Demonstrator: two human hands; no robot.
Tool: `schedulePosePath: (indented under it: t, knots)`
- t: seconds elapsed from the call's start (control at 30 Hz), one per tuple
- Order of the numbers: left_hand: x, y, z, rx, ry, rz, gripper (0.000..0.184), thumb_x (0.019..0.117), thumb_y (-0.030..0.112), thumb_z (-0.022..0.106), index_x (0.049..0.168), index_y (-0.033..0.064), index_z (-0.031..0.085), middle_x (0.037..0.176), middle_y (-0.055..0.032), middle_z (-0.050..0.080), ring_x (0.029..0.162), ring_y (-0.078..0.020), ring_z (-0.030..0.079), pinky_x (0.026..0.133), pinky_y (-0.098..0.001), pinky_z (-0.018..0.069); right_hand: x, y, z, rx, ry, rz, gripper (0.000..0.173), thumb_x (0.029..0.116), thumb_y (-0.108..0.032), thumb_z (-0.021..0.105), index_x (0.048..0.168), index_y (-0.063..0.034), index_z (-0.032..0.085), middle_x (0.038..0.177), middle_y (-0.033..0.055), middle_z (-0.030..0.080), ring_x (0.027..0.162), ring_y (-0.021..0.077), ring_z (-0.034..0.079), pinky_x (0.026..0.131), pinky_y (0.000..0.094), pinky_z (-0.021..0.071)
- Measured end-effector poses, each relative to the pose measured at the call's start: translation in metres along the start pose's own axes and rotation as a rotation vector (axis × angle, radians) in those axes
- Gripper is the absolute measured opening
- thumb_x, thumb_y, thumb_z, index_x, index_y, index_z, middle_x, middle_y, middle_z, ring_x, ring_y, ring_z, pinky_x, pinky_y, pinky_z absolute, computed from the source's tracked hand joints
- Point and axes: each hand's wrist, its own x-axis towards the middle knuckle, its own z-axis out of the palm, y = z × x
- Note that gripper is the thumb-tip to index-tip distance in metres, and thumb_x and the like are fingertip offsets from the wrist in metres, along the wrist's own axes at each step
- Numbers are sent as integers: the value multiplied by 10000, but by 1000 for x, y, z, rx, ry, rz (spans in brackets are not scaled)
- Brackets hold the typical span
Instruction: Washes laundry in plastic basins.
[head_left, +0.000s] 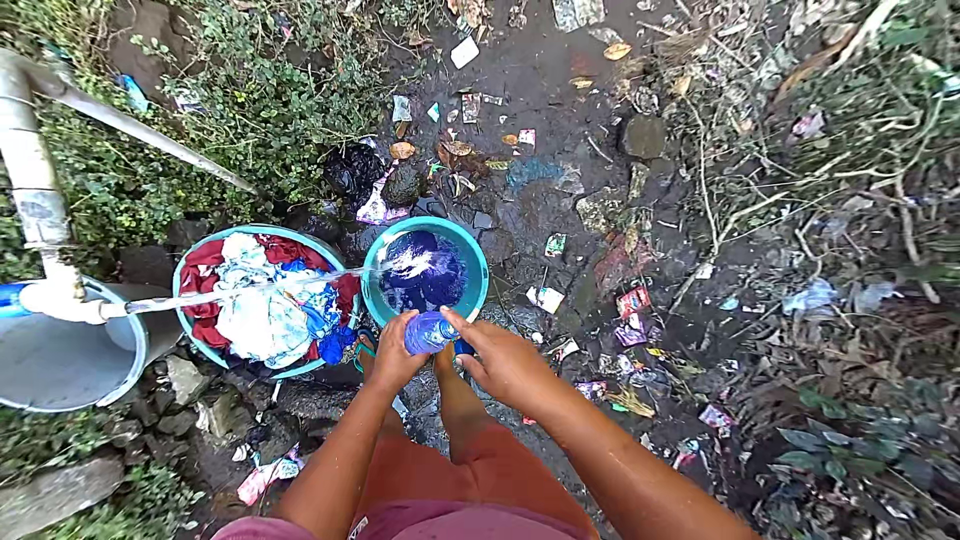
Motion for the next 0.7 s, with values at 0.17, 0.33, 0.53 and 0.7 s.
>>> schedulePosePath:
  t: [0.17,0.33,0.53,0.7]
  knots:
    - [-8,-10,-9,-20,45,-36,784,749,223,857,1401,-61,526,1394,-235,585,1347,-346,526,1179,-474,379,5,-6,9,-38,1,116,609,1046,-247,563,1613,-290,344,1360,183,601,1190,365,634,990,548,515]
    - [-15,-11,-22,17,8,-48,772,761,223,851,1410,-45,532,1393,-233,590,1343,-370,529,1173,-524,372,5,4,26,264,256,-89,526,1025,-157,567,1529,-65,448,1377,157,615,1141,246,660,989,390,542]
    - [-25,-12,-38,89,-125,-23,745,770,234,844,1414,0,551,1380,-193,614,1341,-361,535,1183,-558,336,13,-12,37,201,254,-163,533,1030,-155,570,1534,-44,434,1385,140,623,1175,247,649,1014,381,527]
    - [-43,-22,-80,-139,-468,-64,826,740,231,892,1426,-21,507,1343,-197,624,1269,-257,600,1120,-437,461,12,-32,43,-19,246,-466,495,970,-28,623,1458,-79,556,1309,137,683,1207,340,645,1053,489,512]
